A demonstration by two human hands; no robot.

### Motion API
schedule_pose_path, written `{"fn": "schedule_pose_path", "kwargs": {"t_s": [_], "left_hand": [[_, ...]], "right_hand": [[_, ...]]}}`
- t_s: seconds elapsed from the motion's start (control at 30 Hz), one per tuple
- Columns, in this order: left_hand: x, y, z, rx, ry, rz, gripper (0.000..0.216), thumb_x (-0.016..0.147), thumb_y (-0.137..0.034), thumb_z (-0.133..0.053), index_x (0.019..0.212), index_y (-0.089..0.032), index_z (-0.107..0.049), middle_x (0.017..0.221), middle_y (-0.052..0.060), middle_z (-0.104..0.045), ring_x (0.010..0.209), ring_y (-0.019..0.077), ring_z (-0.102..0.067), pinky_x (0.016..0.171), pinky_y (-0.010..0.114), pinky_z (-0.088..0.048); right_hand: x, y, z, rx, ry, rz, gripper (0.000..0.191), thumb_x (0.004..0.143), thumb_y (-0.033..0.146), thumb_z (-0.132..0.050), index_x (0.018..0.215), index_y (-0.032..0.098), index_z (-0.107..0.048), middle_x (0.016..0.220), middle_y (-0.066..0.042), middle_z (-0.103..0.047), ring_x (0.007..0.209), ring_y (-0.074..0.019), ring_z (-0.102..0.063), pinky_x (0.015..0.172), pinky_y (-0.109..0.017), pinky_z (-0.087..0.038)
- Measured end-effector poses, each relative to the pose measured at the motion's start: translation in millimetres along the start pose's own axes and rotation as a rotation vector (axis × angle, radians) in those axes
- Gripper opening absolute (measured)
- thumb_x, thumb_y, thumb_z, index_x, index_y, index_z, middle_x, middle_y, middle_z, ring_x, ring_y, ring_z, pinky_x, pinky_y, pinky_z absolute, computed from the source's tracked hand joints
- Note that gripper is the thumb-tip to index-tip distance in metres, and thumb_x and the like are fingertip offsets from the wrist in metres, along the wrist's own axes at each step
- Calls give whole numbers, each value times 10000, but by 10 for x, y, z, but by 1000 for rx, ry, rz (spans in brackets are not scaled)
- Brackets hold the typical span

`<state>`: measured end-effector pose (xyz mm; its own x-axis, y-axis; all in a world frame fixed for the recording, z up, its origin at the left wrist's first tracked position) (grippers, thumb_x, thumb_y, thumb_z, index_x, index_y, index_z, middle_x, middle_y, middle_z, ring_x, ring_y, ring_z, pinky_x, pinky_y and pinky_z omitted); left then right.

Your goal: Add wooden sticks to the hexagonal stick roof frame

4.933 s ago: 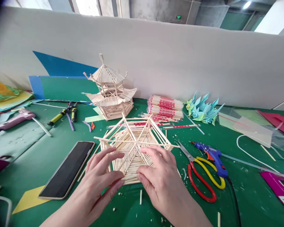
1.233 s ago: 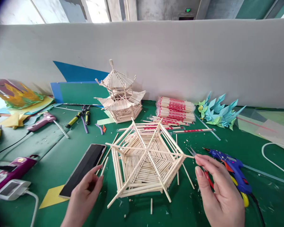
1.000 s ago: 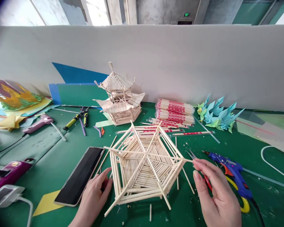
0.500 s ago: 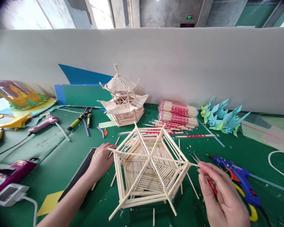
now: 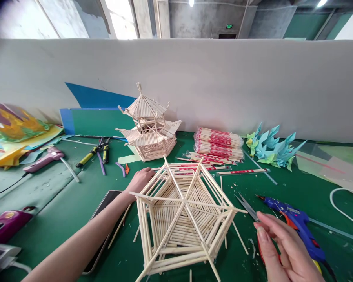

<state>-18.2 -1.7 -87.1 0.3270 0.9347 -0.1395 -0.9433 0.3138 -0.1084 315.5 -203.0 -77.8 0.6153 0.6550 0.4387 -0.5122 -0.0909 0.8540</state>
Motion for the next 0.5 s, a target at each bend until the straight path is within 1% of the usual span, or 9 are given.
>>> {"fn": "schedule_pose_path", "kwargs": {"t_s": [0.13,0.23,0.37,0.5], "left_hand": [[53,82,15,-47,3,1,297,891,-313,-543,1145,-160,-542,1152,80,-578,970,203,-597,816,413,-513],[83,156,-10,-97,8,-14,302,889,-313,-545,1149,-159,-539,1153,81,-577,974,205,-597,817,416,-512],[99,255,-35,-189,13,-24,303,889,-313,-545,1152,-161,-538,1162,82,-573,982,207,-593,823,419,-510],[67,375,-12,-336,23,-14,297,886,-317,-548,1138,-159,-549,1150,75,-579,967,208,-598,809,407,-516]], "right_hand": [[30,-74,29,13,32,-4,279,742,439,-679,956,261,-703,1053,-37,-659,743,-187,-642,518,-258,-520],[22,-46,24,7,16,5,277,745,446,-673,943,254,-704,1054,-44,-658,738,-187,-642,512,-260,-518],[-5,33,-18,-27,-23,0,309,757,466,-640,970,247,-691,1073,-54,-655,740,-198,-649,528,-274,-516],[-22,29,-20,-113,14,76,357,799,477,-573,1046,234,-660,1126,-71,-635,774,-209,-656,534,-271,-530]]}}
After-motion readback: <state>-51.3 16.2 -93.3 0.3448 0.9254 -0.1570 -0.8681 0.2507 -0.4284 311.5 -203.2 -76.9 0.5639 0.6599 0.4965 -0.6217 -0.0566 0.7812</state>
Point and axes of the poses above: each hand's wrist, its own x-axis towards the middle knuckle, its own z-axis out of the back of the hand, y = z × x, the point moved 4 cm from there along x, towards the middle knuckle
